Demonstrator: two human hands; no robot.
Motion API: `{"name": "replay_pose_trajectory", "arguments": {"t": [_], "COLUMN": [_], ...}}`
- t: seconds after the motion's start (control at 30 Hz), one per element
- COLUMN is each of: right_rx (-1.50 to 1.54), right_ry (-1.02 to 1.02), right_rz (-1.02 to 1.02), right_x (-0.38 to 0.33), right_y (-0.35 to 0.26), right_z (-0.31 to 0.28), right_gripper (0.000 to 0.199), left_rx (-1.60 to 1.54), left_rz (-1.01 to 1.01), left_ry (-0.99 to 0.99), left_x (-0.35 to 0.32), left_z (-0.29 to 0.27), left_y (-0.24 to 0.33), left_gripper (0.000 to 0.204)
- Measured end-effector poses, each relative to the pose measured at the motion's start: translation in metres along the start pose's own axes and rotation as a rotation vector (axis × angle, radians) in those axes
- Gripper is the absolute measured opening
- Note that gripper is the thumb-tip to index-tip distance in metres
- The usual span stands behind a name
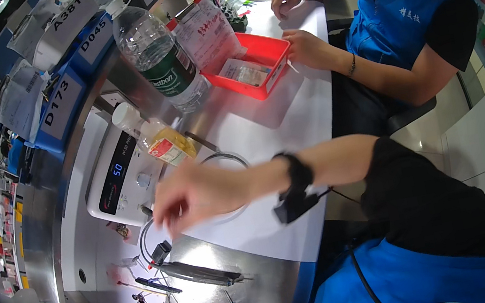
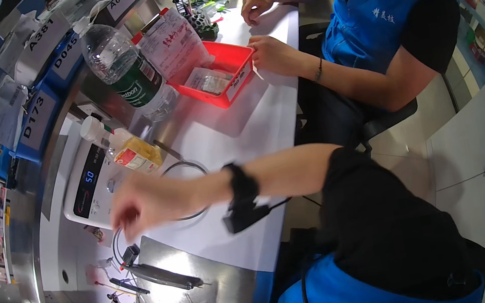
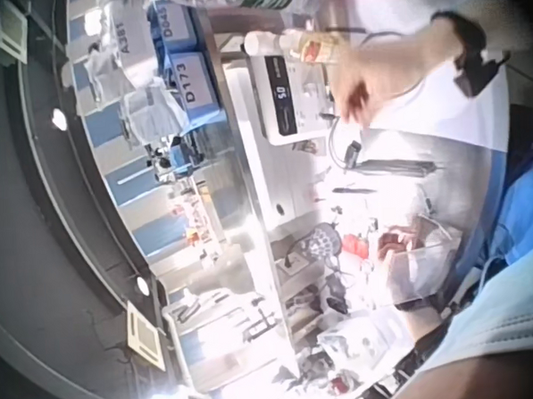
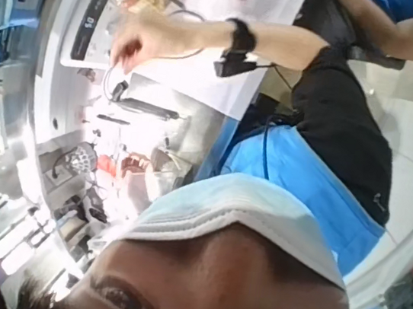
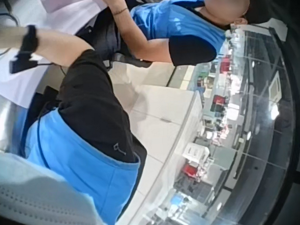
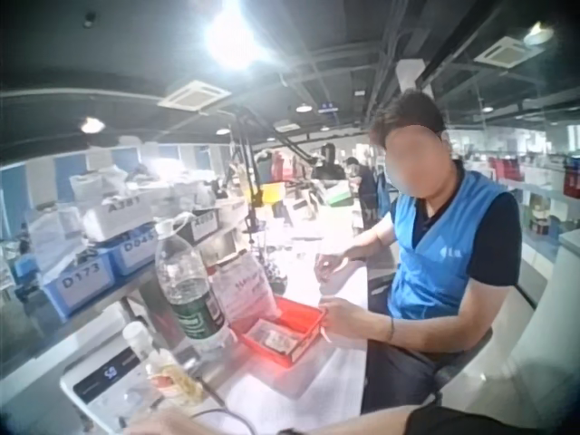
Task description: Refining and polishing a small dental crown using a hand-held rotary tool at a workstation.
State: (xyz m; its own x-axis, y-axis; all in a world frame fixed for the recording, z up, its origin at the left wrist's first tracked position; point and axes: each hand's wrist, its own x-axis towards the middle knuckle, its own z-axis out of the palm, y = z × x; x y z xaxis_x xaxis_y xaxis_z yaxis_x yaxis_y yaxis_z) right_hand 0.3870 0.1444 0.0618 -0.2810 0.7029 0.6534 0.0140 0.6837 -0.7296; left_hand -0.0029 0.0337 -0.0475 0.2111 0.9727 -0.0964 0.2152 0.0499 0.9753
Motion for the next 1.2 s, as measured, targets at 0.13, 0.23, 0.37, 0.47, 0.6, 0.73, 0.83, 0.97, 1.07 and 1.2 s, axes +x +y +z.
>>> {"name": "replay_pose_trajectory", "arguments": {"t": [0.13, 0.23, 0.37, 0.47, 0.6, 0.73, 0.83, 0.97, 1.07, 1.2], "right_rx": [0.248, 0.21, 0.224, 0.282, 0.292, 0.234, 0.252, 0.264, 0.268, 0.287], "right_ry": [-0.145, -0.221, -0.259, -0.247, -0.276, -0.316, -0.379, -0.315, -0.361, -0.347], "right_rz": [-0.093, -0.127, -0.067, -0.039, -0.012, -0.049, 0.074, -0.017, 0.042, 0.073], "right_x": [-0.009, -0.02, -0.033, -0.036, -0.036, -0.035, -0.034, -0.039, -0.038, -0.037], "right_y": [0.023, 0.012, 0.006, 0.003, 0.01, 0.01, 0.008, 0.013, 0.01, 0.01], "right_z": [0.112, 0.147, 0.15, 0.143, 0.143, 0.142, 0.136, 0.147, 0.146, 0.144], "right_gripper": [0.02, 0.014, 0.012, 0.012, 0.015, 0.017, 0.015, 0.015, 0.015, 0.015], "left_rx": [-0.02, -0.055, -0.109, -0.15, -0.182, -0.208, -0.216, -0.225, -0.236, -0.254], "left_rz": [-0.006, -0.006, -0.003, 0.006, -0.006, -0.041, -0.048, -0.032, -0.041, -0.077], "left_ry": [-0.022, -0.031, -0.047, -0.051, -0.021, 0.037, 0.094, 0.135, 0.141, 0.151], "left_x": [0.009, 0.02, 0.037, 0.053, 0.054, 0.032, 0.016, 0.01, 0.006, -0.002], "left_z": [0.011, 0.019, 0.03, 0.039, 0.034, 0.026, 0.015, 0.009, 0.008, 0.01], "left_y": [0.005, 0.002, -0.002, -0.004, -0.004, -0.003, 0.006, 0.017, 0.02, 0.021], "left_gripper": [0.025, 0.025, 0.024, 0.023, 0.023, 0.022, 0.022, 0.021, 0.02, 0.02]}}
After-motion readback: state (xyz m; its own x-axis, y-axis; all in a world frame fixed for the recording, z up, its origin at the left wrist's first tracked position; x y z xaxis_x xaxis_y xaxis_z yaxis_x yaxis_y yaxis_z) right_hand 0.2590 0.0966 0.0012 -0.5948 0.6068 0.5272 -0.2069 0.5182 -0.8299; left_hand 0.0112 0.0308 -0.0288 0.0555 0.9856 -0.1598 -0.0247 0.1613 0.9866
